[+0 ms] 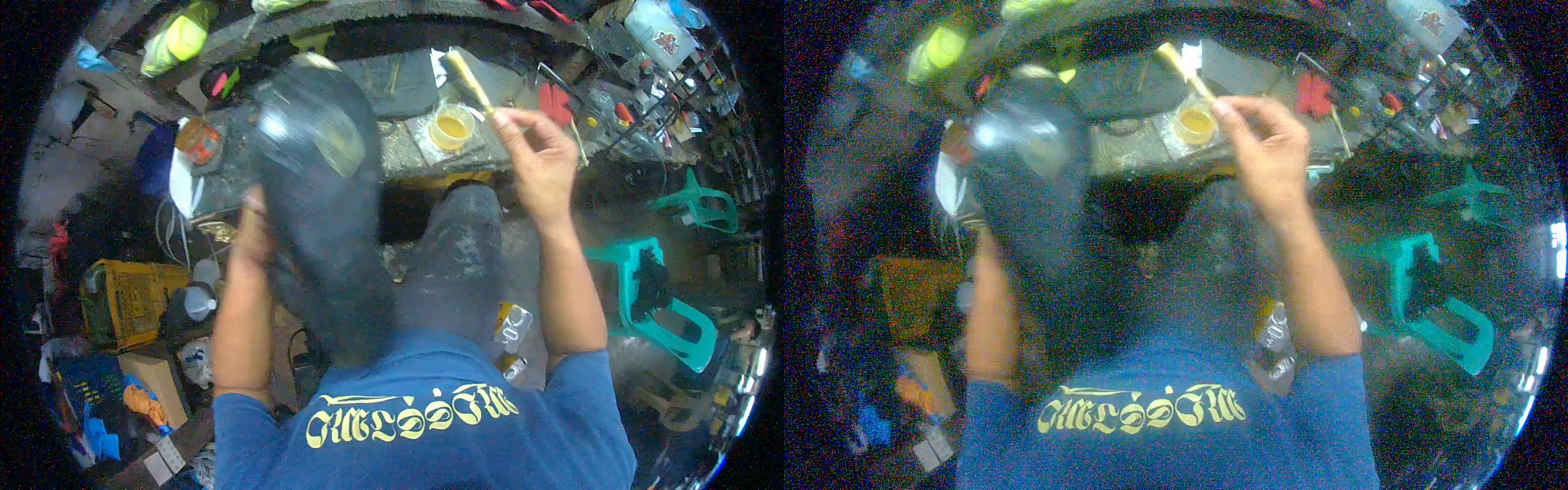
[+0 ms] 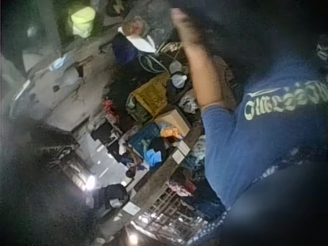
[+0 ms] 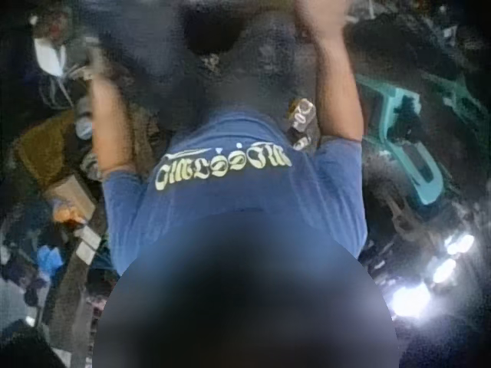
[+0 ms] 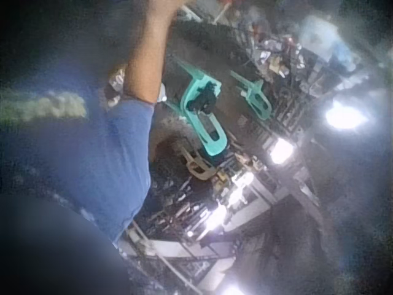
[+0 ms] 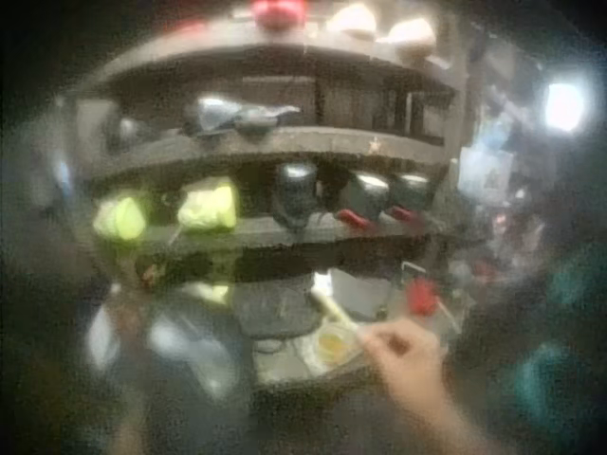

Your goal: The person sits on the floor and applies a yellow paste to the sole of a black shoe using a small brush. They then use a utility knife to scrape the sole and a metal tool to work on the shoe's upper. The person continues to apply paste to the sole and upper, rotating the shoe to reach different areas.

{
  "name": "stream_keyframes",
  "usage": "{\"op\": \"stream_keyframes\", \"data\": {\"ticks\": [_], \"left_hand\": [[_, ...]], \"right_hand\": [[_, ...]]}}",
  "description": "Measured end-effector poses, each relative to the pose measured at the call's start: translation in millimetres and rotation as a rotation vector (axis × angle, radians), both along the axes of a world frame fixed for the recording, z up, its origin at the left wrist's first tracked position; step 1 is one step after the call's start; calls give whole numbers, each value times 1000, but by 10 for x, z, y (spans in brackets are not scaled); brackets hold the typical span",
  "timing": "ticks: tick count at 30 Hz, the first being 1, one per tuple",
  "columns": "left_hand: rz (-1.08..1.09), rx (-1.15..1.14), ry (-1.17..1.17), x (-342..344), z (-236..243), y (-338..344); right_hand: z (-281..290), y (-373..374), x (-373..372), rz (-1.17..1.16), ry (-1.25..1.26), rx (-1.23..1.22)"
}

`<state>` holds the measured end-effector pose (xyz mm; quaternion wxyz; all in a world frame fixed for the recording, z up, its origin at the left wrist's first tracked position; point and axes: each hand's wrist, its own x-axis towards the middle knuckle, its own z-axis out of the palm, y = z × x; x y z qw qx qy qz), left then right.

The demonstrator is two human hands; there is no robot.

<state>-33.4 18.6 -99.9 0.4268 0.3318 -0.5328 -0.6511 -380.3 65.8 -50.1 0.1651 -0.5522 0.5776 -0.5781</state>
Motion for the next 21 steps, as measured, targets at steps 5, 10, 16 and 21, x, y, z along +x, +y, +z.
{"op": "stream_keyframes", "data": {"ticks": [5, 10, 16, 21], "left_hand": [[84, 126, 69, 345, 26, 77], [139, 237, 152, 399, -369, 342], [142, 253, 191, 468, -352, 149], [164, 282, 221, 539, -375, 124]], "right_hand": [[152, 145, -487, -230, 835, 128], [95, -324, -310, -87, 1322, 349], [179, -511, -196, -8, 1376, 499], [56, -219, -312, -173, 1086, 274]]}}
